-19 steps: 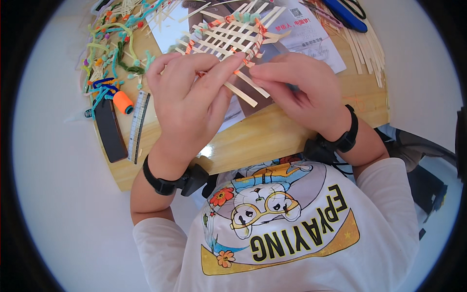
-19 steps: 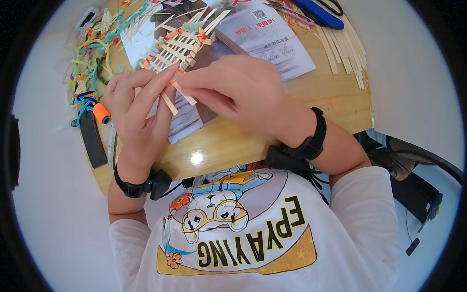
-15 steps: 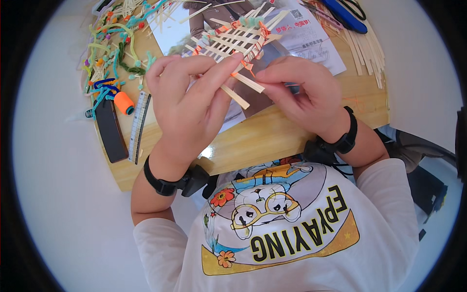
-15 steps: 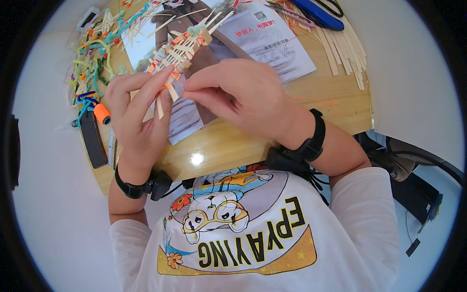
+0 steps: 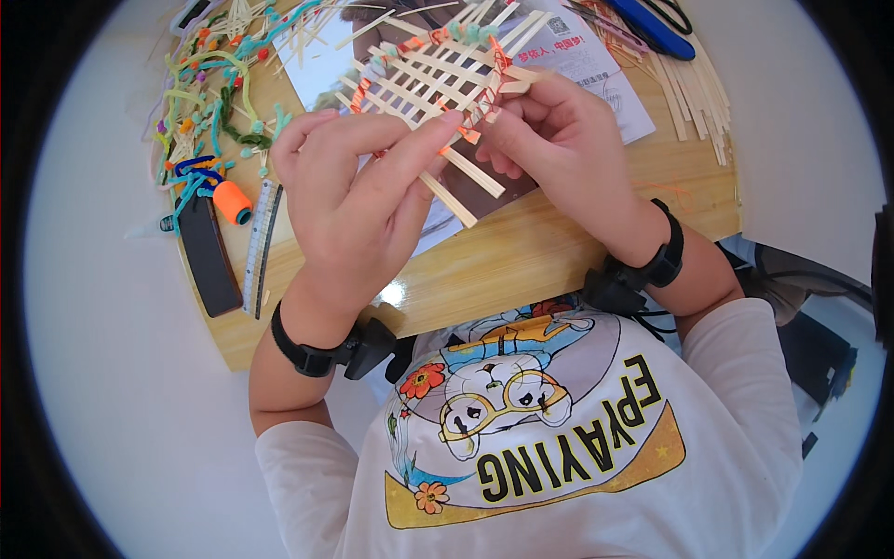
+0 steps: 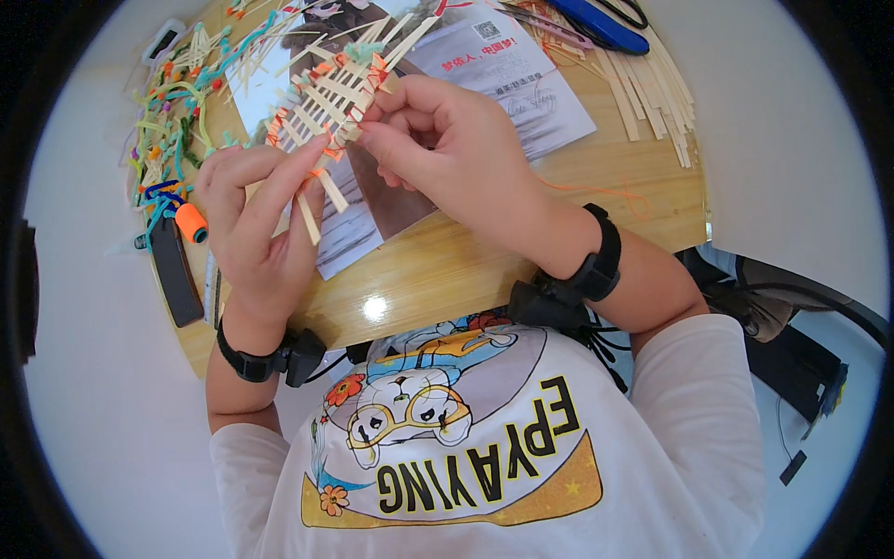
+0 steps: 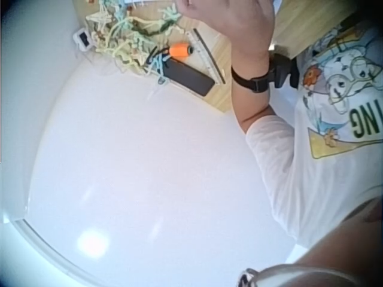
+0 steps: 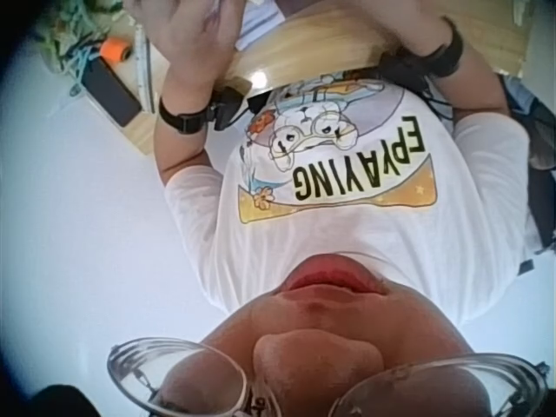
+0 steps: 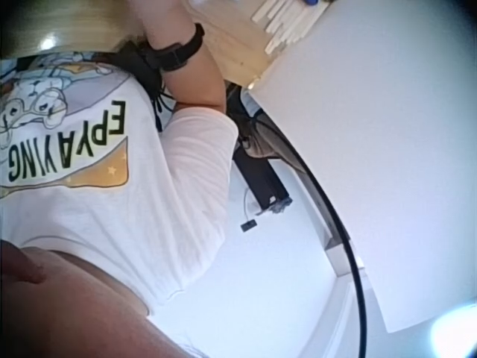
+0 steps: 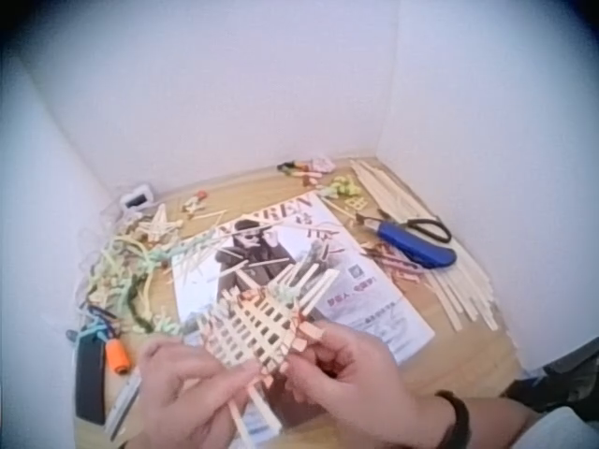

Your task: Weaving and tying bamboo strips together to create a decorative lattice or craft object.

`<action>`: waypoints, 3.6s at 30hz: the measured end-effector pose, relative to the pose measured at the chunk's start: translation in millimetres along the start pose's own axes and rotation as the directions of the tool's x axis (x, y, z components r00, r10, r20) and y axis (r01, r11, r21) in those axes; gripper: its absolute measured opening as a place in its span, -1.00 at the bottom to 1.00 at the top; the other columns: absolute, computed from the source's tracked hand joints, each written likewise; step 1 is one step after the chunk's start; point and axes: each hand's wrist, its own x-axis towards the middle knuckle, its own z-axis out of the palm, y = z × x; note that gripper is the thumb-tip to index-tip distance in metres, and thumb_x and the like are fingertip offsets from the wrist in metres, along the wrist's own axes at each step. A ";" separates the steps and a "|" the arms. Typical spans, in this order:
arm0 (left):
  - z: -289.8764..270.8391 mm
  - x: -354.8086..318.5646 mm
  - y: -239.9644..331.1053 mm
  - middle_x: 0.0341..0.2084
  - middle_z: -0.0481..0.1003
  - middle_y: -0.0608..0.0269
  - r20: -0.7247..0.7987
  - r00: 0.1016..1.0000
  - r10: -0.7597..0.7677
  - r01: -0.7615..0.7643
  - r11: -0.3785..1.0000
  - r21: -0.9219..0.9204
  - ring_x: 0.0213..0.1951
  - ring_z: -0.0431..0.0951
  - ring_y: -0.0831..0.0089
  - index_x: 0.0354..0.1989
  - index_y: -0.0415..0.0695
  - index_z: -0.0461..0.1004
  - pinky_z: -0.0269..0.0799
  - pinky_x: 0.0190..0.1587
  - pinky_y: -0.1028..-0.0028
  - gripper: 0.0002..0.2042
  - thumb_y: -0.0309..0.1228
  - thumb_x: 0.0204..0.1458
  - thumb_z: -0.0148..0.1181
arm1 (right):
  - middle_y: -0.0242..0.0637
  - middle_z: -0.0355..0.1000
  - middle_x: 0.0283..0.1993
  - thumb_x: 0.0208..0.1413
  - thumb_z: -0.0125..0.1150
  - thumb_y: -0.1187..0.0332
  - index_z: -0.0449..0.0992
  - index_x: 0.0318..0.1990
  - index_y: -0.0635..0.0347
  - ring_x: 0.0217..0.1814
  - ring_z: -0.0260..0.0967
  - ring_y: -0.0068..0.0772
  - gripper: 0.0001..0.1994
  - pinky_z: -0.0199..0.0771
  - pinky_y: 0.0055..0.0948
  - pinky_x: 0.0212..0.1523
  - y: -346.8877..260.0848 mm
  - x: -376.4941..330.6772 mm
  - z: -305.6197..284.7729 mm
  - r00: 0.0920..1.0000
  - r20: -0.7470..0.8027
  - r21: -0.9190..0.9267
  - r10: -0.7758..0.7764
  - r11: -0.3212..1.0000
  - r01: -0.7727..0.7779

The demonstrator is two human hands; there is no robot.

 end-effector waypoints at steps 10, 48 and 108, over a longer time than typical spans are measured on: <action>-9.4 0.6 -1.6 -0.37 0.48 0.40 0.045 0.999 -0.003 -0.002 0.994 0.106 -0.24 0.46 0.49 -0.11 0.01 0.61 0.18 0.08 0.33 -0.60 -0.67 -0.18 0.26 | -0.34 0.54 -0.22 0.18 0.20 0.34 0.54 -0.14 0.33 -0.14 0.44 -0.60 -0.78 0.42 -0.55 -0.04 5.7 -1.6 -2.3 0.983 0.136 -0.014 -0.123 0.992 0.126; -1.2 -1.5 -1.8 -0.41 0.42 0.44 0.010 1.000 0.011 -0.012 0.999 0.032 -0.27 0.43 0.49 -0.10 0.06 0.62 0.16 0.04 0.32 -0.53 -0.64 -0.27 0.19 | -0.37 0.49 -0.28 0.24 0.12 0.42 0.46 -0.11 0.30 -0.25 0.42 -0.65 -0.85 0.44 -0.62 -0.18 5.1 -2.2 1.7 0.954 0.295 0.329 -0.045 0.943 -0.057; -19.2 7.6 -32.4 -0.29 0.50 0.31 -0.117 0.643 -0.757 0.548 0.562 -0.620 -0.25 0.43 0.63 -0.21 -0.27 0.50 0.34 -0.16 0.60 -0.82 -0.45 0.08 0.28 | -0.48 0.26 -0.60 0.23 0.09 0.36 0.45 -0.31 0.24 -0.64 0.12 -0.73 -0.86 0.06 -0.68 -0.63 -46.1 -9.7 -136.5 0.930 0.362 -0.220 0.063 0.975 0.019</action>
